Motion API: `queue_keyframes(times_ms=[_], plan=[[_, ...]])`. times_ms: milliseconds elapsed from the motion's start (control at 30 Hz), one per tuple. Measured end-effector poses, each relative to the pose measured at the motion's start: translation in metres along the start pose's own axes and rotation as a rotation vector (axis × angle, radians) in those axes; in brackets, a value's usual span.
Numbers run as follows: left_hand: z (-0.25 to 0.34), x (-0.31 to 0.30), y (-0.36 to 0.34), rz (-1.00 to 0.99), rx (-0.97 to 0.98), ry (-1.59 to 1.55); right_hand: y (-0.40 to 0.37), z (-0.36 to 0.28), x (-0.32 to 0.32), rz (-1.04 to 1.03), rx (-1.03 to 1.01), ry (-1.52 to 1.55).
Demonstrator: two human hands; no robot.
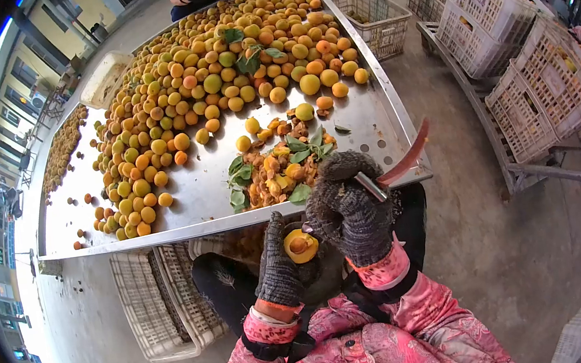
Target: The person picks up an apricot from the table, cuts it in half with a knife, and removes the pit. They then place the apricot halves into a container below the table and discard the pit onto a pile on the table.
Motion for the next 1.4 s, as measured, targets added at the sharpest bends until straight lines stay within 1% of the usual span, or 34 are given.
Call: queue_keyframes(times_ms=[33,67,133,167,233,267,300,367,400,433,467,500,533,567,600,633,700,733,767,833,867,900,933,967,1033,1067,1100,1200,1233,1267,1300,1333,1367,1400], plan=[[-0.013,0.001,-0.002,0.056,-0.261,-0.195,-0.001,-0.001,0.001,-0.025,-0.052,-0.079],[-0.010,0.002,-0.003,0.057,-0.263,-0.194,-0.004,0.011,-0.001,0.000,0.139,0.140],[-0.013,0.004,-0.007,0.115,-0.400,-0.349,-0.003,0.016,-0.007,-0.019,0.150,0.068],[-0.007,0.006,-0.010,0.117,-0.400,-0.350,-0.003,0.018,-0.008,-0.040,0.161,-0.004],[-0.007,0.006,-0.017,0.146,-0.490,-0.242,-0.005,0.018,-0.008,-0.046,0.200,-0.054],[-0.009,0.005,-0.017,0.147,-0.493,-0.242,-0.007,0.020,-0.008,-0.052,0.237,-0.105],[-0.010,0.005,-0.014,0.126,-0.444,-0.236,-0.007,0.021,-0.008,-0.050,0.238,-0.108],[-0.019,0.000,-0.007,0.104,-0.394,-0.230,-0.008,0.017,-0.001,-0.115,0.143,-0.067],[-0.026,-0.006,-0.001,0.074,-0.333,-0.123,-0.007,0.017,-0.003,-0.116,0.142,-0.068],[-0.032,-0.011,0.004,0.043,-0.271,-0.016,-0.007,0.020,-0.005,-0.138,0.180,-0.166],[-0.040,-0.015,0.008,0.043,-0.271,-0.016,-0.008,0.025,-0.007,-0.160,0.218,-0.265],[-0.027,-0.011,0.012,-0.056,0.002,0.187,-0.006,0.029,-0.009,-0.159,0.219,-0.266],[-0.015,-0.003,0.009,-0.154,0.277,0.387,-0.004,0.035,-0.010,-0.148,0.260,-0.091],[-0.018,-0.005,0.008,-0.154,0.274,0.385,-0.003,0.038,-0.011,-0.136,0.300,0.084],[-0.027,-0.007,0.010,-0.154,0.099,0.252,-0.005,0.042,-0.010,-0.144,0.389,0.184],[-0.037,-0.008,0.011,-0.153,-0.075,0.118,-0.002,0.045,-0.015,-0.146,0.388,0.185],[-0.038,-0.004,0.011,-0.158,-0.089,0.115,0.003,0.056,-0.026,-0.130,0.402,0.022],[-0.038,-0.001,0.011,-0.166,-0.103,0.113,0.000,0.066,-0.023,-0.097,0.602,0.291],[-0.033,0.003,0.011,-0.168,-0.101,0.112,0.000,0.065,-0.021,-0.099,0.600,0.290],[-0.048,-0.003,0.001,0.059,-0.535,-0.137,0.003,0.025,-0.010,-0.251,-0.180,-0.648],[-0.062,-0.007,0.005,0.063,-0.532,-0.140,-0.004,0.020,-0.006,-0.256,-0.178,-0.646],[-0.071,-0.010,0.020,0.001,-0.329,-0.151,-0.015,0.018,0.000,-0.283,-0.220,-0.909],[-0.060,-0.007,0.025,-0.062,-0.127,-0.161,-0.021,0.019,0.002,-0.306,-0.263,-1.174],[-0.064,-0.010,0.026,-0.059,-0.129,-0.160,-0.024,0.021,0.002,-0.306,-0.259,-1.173],[-0.067,-0.004,0.020,-0.058,-0.359,-0.242,-0.053,0.003,0.030,-0.521,-0.864,-1.108],[-0.081,-0.008,0.040,-0.148,-0.049,-0.124,-0.055,0.006,0.027,-0.523,-0.871,-1.107],[-0.086,-0.009,0.039,-0.146,-0.045,-0.128,-0.056,0.012,0.016,-0.479,-0.781,-1.059],[-0.048,0.001,0.019,-0.117,0.787,0.594,-0.060,0.044,-0.028,-0.350,-0.513,-0.907],[-0.037,0.003,0.014,-0.116,0.789,0.593,-0.057,0.058,-0.045,-0.304,-0.423,-0.856],[-0.037,-0.007,0.020,-0.088,0.268,0.077,-0.043,0.079,-0.087,0.001,-0.251,-1.019],[-0.046,-0.003,0.011,-0.054,-0.256,-0.432,-0.037,0.063,-0.068,-0.003,-0.255,-1.015],[-0.028,0.008,-0.001,-0.111,-0.335,-0.582,-0.032,0.023,-0.019,-0.128,-0.514,-1.092],[-0.028,0.007,-0.001,-0.112,-0.333,-0.580,-0.033,0.001,0.015,-0.253,-0.775,-1.158],[-0.029,0.004,-0.001,-0.081,-0.307,-0.578,-0.029,-0.002,0.018,-0.245,-0.844,-1.135]])
Point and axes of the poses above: each hand's wrist, its own y-axis towards the middle knuckle, its own x-axis out of the palm, z = x × y, the point moved 8 cm from there along y, towards the middle knuckle, and after that the axes turned 10 degrees about z, right-handed, at the moved point
